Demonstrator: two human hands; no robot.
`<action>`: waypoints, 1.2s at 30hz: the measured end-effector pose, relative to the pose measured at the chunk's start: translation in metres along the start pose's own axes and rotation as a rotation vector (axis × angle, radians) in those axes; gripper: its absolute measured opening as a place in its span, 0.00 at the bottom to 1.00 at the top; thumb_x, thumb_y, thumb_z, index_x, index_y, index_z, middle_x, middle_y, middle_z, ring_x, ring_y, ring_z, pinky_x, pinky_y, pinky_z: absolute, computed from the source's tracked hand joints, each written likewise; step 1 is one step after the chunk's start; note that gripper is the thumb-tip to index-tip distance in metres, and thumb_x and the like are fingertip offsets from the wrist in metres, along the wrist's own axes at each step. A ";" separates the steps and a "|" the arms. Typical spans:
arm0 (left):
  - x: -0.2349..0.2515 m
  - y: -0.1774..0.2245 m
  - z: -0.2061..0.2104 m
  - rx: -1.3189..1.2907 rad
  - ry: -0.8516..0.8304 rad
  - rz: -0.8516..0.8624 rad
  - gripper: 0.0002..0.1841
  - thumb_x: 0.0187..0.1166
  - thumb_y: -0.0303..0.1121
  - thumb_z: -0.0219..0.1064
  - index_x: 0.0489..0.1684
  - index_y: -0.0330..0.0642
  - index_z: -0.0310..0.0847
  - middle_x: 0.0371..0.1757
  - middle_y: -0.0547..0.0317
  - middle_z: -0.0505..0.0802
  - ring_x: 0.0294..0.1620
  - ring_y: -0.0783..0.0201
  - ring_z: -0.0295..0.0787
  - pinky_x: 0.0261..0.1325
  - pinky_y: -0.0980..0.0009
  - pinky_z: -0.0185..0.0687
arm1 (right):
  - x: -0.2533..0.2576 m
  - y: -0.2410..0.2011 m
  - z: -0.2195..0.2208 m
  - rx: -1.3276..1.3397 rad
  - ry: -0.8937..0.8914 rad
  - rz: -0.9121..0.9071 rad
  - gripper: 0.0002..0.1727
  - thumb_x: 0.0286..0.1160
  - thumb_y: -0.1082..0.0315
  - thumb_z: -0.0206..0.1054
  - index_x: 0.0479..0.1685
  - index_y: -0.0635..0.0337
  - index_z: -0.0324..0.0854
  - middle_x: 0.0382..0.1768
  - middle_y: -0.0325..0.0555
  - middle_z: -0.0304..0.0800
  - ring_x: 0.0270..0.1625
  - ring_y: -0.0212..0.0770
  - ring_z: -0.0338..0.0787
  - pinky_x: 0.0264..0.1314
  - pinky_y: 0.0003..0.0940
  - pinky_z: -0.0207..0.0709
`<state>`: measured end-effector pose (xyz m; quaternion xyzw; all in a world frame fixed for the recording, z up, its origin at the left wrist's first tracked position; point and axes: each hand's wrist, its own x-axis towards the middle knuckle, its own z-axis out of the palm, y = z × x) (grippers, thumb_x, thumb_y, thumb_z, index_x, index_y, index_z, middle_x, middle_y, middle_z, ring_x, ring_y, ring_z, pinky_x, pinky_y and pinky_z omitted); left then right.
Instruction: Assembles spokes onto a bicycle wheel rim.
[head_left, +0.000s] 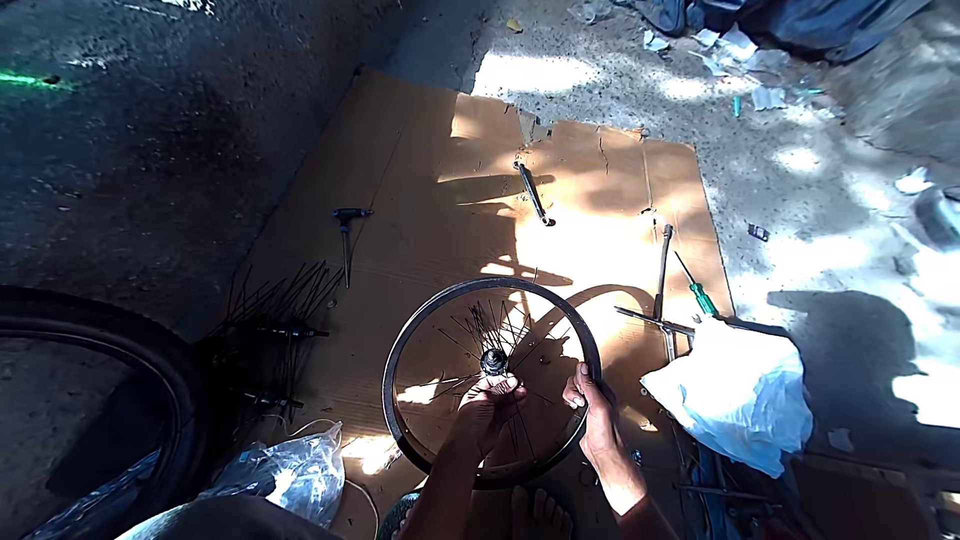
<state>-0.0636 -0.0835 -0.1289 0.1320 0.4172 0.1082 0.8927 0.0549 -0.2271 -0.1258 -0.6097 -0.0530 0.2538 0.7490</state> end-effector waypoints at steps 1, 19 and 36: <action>0.000 0.000 0.000 -0.004 -0.004 -0.001 0.05 0.80 0.18 0.65 0.48 0.28 0.78 0.41 0.40 0.94 0.40 0.49 0.96 0.54 0.55 0.93 | 0.000 0.000 0.000 -0.007 -0.002 -0.004 0.20 0.88 0.59 0.57 0.21 0.53 0.73 0.15 0.33 0.64 0.19 0.28 0.67 0.27 0.22 0.63; 0.000 0.001 -0.001 -0.001 -0.003 0.009 0.05 0.81 0.18 0.64 0.48 0.28 0.78 0.40 0.39 0.94 0.39 0.48 0.96 0.52 0.54 0.94 | 0.001 -0.007 0.004 -0.051 0.024 -0.038 0.18 0.87 0.59 0.57 0.24 0.54 0.75 0.14 0.34 0.64 0.19 0.30 0.68 0.28 0.24 0.66; -0.002 0.000 -0.001 0.017 0.010 -0.007 0.07 0.80 0.20 0.65 0.51 0.28 0.79 0.44 0.38 0.94 0.40 0.47 0.95 0.51 0.51 0.94 | 0.004 -0.018 0.015 -0.160 -0.029 0.045 0.13 0.85 0.59 0.63 0.36 0.59 0.80 0.19 0.37 0.71 0.23 0.33 0.72 0.33 0.28 0.71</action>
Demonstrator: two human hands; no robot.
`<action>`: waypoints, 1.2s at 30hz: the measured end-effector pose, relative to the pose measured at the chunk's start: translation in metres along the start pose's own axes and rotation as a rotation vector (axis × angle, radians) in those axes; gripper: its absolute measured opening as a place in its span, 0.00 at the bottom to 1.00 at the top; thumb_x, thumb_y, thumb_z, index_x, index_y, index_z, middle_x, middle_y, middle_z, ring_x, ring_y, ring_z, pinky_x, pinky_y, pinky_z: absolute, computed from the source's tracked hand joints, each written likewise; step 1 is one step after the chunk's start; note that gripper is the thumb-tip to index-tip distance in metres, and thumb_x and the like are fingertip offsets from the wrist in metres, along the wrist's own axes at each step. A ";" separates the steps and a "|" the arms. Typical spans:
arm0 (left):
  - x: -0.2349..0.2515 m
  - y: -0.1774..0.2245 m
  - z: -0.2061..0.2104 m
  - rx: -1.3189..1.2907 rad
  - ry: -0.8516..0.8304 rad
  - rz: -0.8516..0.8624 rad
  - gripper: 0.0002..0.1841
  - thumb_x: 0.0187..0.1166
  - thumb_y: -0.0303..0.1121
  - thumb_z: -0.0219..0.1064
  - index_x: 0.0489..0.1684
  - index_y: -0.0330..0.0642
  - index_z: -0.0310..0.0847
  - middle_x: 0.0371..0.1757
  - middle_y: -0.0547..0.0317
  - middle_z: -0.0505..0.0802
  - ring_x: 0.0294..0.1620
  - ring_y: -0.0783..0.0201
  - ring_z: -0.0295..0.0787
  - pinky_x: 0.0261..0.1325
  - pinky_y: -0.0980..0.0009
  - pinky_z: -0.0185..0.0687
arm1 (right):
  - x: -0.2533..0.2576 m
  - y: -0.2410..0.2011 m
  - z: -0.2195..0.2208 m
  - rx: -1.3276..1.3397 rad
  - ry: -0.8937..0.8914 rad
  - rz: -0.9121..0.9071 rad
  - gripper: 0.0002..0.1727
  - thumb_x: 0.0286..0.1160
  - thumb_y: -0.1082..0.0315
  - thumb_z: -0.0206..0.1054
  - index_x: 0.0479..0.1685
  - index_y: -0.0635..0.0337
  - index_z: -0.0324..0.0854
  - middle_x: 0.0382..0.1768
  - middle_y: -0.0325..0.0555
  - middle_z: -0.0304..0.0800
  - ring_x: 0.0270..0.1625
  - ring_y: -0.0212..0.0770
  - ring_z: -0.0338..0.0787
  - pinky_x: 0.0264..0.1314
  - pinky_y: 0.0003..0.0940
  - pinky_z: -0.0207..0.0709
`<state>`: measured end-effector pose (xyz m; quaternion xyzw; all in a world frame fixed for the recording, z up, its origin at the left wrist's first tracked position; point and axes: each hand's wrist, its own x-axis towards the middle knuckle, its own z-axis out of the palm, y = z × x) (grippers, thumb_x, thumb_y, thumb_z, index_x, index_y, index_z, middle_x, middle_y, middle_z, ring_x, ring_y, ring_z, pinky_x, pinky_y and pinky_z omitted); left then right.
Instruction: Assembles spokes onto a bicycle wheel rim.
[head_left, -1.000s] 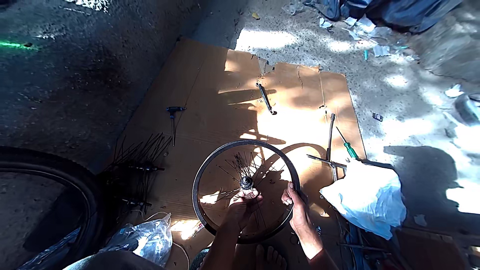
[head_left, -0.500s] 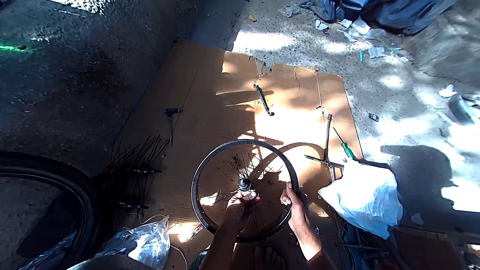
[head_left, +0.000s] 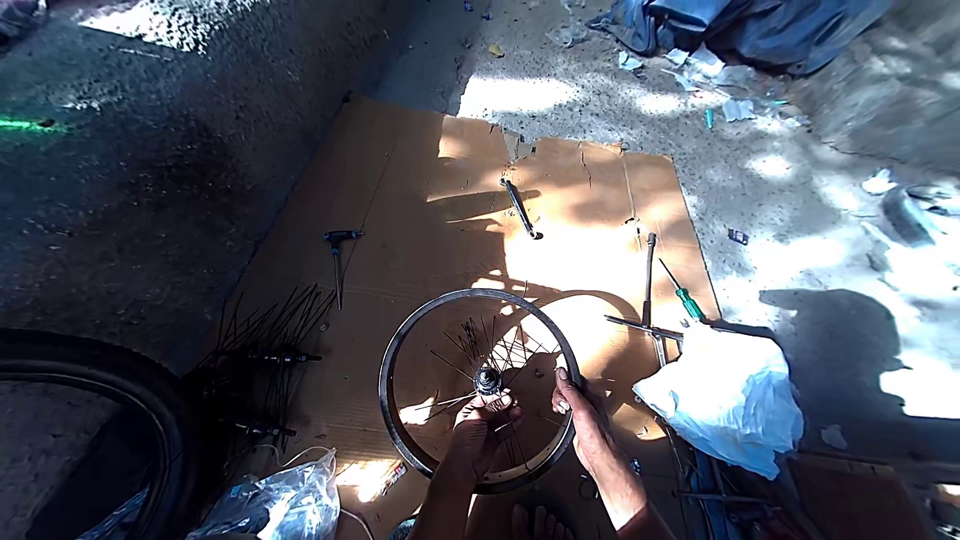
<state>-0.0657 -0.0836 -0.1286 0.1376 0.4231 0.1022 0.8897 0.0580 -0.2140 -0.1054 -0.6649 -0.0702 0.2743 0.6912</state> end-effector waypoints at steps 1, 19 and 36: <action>-0.001 0.001 0.001 0.001 0.013 -0.001 0.08 0.80 0.20 0.65 0.53 0.28 0.78 0.44 0.38 0.93 0.40 0.47 0.95 0.51 0.49 0.93 | 0.002 -0.002 0.002 -0.049 -0.019 0.015 0.14 0.84 0.57 0.64 0.40 0.59 0.81 0.21 0.38 0.73 0.25 0.34 0.74 0.35 0.30 0.72; -0.006 0.012 0.019 0.270 0.039 -0.139 0.19 0.91 0.40 0.53 0.66 0.36 0.78 0.61 0.40 0.93 0.59 0.43 0.93 0.55 0.49 0.90 | 0.036 -0.050 0.005 -0.531 -0.141 0.247 0.25 0.85 0.45 0.59 0.64 0.54 0.85 0.57 0.49 0.90 0.61 0.43 0.88 0.69 0.48 0.79; -0.012 0.011 0.031 0.366 -0.010 -0.200 0.20 0.93 0.44 0.47 0.70 0.42 0.72 0.63 0.38 0.90 0.50 0.40 0.94 0.45 0.48 0.91 | -0.045 0.018 -0.134 -1.182 0.090 0.409 0.33 0.74 0.59 0.69 0.80 0.60 0.74 0.80 0.65 0.72 0.82 0.63 0.73 0.83 0.55 0.69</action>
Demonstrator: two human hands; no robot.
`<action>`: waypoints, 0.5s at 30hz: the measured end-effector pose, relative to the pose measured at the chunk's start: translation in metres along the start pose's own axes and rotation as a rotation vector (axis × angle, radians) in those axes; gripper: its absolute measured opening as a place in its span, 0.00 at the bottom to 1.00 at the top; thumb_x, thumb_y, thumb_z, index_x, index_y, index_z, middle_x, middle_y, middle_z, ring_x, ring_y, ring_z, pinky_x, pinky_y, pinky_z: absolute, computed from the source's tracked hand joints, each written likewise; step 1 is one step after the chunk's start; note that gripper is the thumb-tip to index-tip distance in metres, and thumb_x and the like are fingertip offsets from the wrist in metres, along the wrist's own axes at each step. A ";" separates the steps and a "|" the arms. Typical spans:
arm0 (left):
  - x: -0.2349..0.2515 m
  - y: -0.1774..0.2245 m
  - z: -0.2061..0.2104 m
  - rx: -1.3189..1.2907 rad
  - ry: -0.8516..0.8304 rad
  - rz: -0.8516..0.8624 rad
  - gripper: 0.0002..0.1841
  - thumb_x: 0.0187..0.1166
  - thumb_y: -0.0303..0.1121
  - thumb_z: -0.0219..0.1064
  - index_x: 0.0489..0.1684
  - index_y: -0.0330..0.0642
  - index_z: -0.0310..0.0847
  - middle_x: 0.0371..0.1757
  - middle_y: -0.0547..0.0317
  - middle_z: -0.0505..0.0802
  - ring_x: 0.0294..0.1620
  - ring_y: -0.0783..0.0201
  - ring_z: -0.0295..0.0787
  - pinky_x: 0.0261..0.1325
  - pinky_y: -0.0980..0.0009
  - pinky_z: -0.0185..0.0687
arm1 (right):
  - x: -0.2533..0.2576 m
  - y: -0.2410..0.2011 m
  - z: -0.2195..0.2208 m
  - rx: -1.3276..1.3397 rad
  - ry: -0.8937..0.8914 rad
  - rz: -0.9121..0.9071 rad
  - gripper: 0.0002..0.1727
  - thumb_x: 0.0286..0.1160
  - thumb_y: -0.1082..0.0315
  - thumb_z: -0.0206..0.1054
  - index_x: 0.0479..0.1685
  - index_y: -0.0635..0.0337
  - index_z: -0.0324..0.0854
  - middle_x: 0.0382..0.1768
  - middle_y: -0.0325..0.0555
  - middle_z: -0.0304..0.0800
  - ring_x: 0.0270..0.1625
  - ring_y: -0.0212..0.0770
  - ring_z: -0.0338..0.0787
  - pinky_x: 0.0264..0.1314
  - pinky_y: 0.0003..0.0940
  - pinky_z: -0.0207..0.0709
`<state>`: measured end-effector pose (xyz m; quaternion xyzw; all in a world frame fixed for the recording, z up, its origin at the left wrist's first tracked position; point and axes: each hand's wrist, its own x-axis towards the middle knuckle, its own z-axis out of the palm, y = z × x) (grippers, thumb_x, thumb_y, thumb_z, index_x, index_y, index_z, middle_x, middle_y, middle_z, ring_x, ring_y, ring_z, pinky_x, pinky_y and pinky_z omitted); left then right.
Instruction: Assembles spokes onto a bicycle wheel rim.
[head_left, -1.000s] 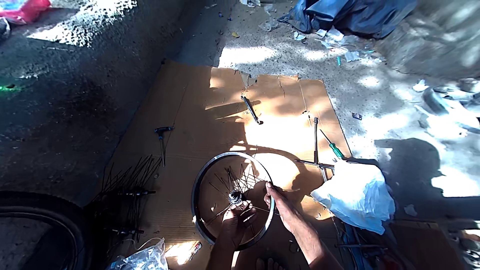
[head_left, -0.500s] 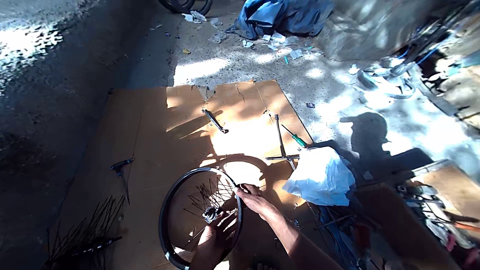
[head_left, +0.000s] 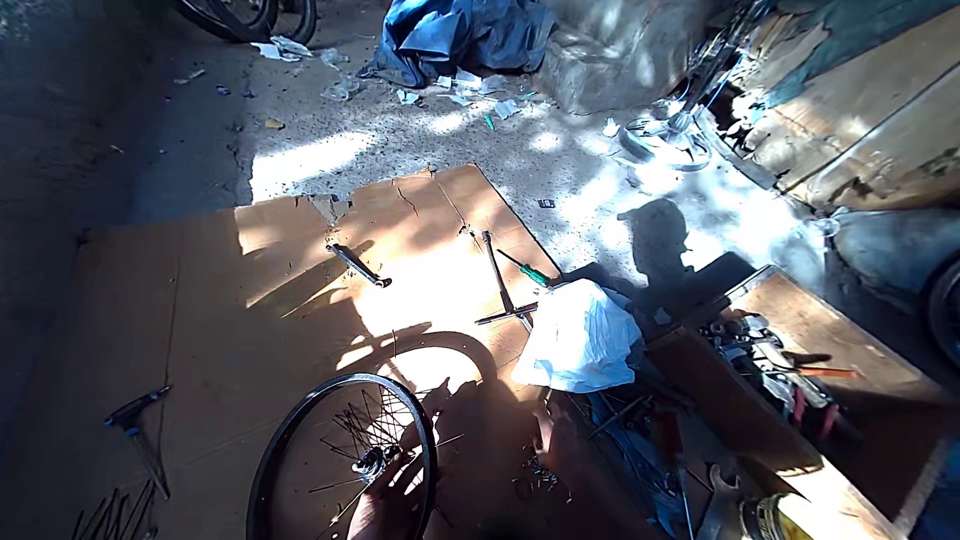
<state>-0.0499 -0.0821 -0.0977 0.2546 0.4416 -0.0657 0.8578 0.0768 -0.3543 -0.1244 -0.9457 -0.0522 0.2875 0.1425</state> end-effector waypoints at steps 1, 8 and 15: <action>0.000 0.000 0.002 0.014 0.011 0.008 0.20 0.93 0.44 0.46 0.70 0.42 0.72 0.63 0.39 0.91 0.50 0.41 0.94 0.44 0.49 0.91 | -0.003 0.010 0.004 -0.045 -0.045 0.052 0.36 0.75 0.57 0.69 0.83 0.62 0.70 0.83 0.67 0.67 0.81 0.64 0.74 0.80 0.56 0.71; -0.006 -0.004 0.004 0.030 0.028 0.030 0.19 0.94 0.44 0.45 0.70 0.44 0.70 0.65 0.41 0.90 0.51 0.41 0.94 0.46 0.49 0.91 | -0.007 0.032 0.035 0.047 0.001 0.007 0.25 0.81 0.65 0.64 0.76 0.64 0.77 0.78 0.62 0.74 0.75 0.61 0.81 0.77 0.54 0.75; -0.006 -0.003 -0.001 0.041 -0.002 0.046 0.16 0.94 0.45 0.43 0.64 0.48 0.71 0.63 0.46 0.92 0.52 0.43 0.95 0.46 0.49 0.92 | -0.002 0.036 0.043 -0.057 0.058 -0.039 0.18 0.87 0.66 0.53 0.62 0.64 0.84 0.63 0.60 0.86 0.63 0.59 0.89 0.65 0.54 0.82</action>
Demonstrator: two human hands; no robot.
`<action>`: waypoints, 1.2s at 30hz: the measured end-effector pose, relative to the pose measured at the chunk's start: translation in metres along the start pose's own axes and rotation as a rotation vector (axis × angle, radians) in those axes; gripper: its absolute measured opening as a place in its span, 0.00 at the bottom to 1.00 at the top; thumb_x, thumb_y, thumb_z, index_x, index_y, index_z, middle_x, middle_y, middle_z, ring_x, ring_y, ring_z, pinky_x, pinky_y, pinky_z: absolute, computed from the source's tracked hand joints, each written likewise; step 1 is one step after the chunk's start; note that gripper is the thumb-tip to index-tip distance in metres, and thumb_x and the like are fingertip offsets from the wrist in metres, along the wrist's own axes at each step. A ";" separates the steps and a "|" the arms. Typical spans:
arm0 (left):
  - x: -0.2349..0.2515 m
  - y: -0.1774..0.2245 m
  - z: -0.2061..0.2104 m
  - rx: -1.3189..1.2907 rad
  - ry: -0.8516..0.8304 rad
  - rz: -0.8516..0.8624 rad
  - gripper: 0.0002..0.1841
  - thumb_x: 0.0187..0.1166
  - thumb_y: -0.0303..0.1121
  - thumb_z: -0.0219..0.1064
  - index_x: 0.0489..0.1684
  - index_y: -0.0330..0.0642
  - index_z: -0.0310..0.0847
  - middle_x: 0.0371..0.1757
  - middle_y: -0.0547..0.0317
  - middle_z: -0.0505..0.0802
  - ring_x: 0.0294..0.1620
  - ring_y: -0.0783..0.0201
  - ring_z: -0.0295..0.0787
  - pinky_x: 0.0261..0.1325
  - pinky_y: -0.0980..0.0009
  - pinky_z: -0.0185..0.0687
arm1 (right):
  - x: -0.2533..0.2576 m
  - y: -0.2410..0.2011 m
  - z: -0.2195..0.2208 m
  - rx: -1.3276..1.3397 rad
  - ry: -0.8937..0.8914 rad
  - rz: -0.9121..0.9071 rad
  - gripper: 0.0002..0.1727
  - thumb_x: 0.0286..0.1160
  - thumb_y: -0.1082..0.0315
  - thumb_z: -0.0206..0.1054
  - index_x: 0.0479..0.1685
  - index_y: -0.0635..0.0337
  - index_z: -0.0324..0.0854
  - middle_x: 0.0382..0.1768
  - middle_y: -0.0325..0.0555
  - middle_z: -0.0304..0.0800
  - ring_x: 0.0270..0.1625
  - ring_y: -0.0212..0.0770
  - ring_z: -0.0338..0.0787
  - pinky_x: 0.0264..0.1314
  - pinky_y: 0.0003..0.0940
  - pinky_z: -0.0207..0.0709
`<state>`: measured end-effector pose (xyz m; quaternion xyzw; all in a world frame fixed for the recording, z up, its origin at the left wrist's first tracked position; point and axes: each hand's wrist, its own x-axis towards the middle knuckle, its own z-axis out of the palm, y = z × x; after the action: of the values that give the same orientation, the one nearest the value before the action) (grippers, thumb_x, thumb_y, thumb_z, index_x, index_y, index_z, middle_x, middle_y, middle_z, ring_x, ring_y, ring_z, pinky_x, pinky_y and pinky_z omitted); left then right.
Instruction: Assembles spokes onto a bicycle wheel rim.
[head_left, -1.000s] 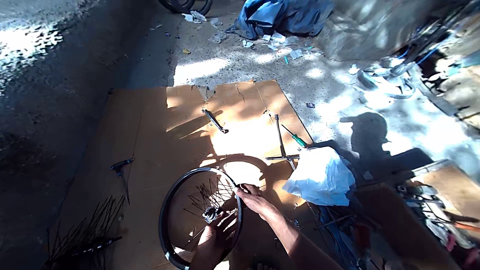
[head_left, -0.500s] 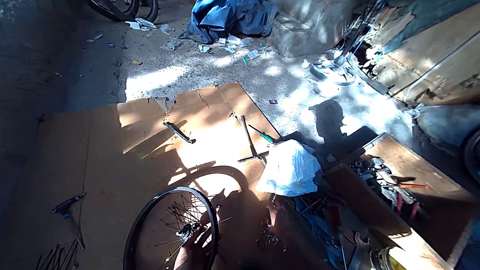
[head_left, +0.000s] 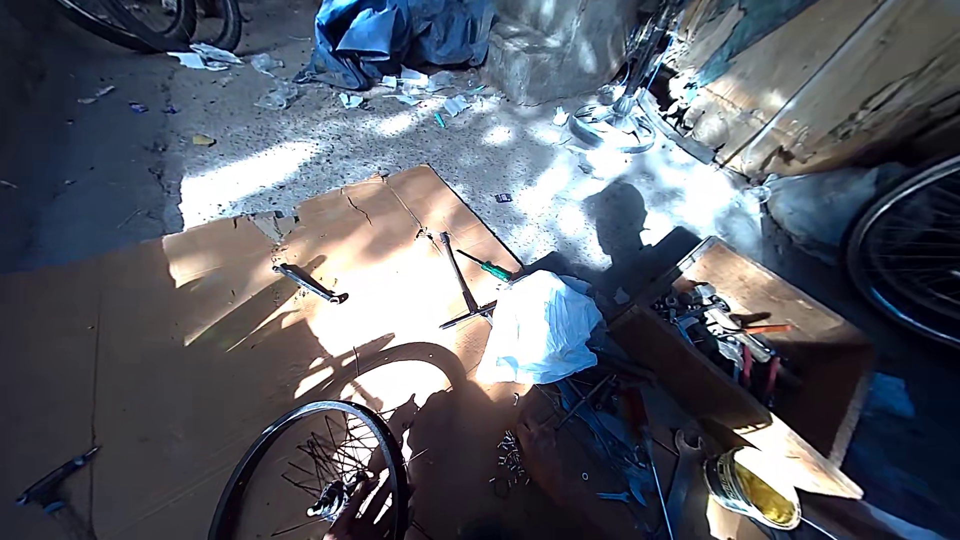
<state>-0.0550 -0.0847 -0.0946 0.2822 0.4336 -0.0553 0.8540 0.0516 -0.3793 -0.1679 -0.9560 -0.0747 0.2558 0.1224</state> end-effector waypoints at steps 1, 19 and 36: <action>0.000 0.000 0.000 0.006 -0.006 0.001 0.16 0.94 0.45 0.43 0.64 0.48 0.71 0.63 0.46 0.92 0.53 0.43 0.95 0.46 0.49 0.92 | 0.000 0.001 0.000 -0.022 -0.003 -0.016 0.18 0.86 0.67 0.53 0.63 0.64 0.83 0.63 0.60 0.86 0.64 0.59 0.88 0.65 0.55 0.82; 0.002 -0.006 0.007 -0.080 0.069 0.032 0.22 0.93 0.45 0.48 0.72 0.38 0.72 0.61 0.34 0.91 0.47 0.39 0.94 0.44 0.47 0.91 | -0.018 -0.104 -0.033 1.086 -0.067 -0.315 0.09 0.74 0.72 0.72 0.49 0.60 0.91 0.47 0.45 0.94 0.47 0.36 0.94 0.56 0.32 0.90; 0.010 -0.007 -0.003 -0.129 0.025 -0.013 0.22 0.93 0.44 0.49 0.70 0.35 0.75 0.60 0.34 0.91 0.47 0.39 0.94 0.45 0.47 0.91 | 0.012 -0.110 -0.064 0.630 -0.090 -0.589 0.06 0.74 0.65 0.74 0.45 0.53 0.92 0.45 0.36 0.95 0.47 0.28 0.92 0.55 0.27 0.87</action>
<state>-0.0532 -0.0872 -0.1062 0.2246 0.4486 -0.0293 0.8646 0.0854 -0.2844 -0.0895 -0.7977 -0.2678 0.2616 0.4728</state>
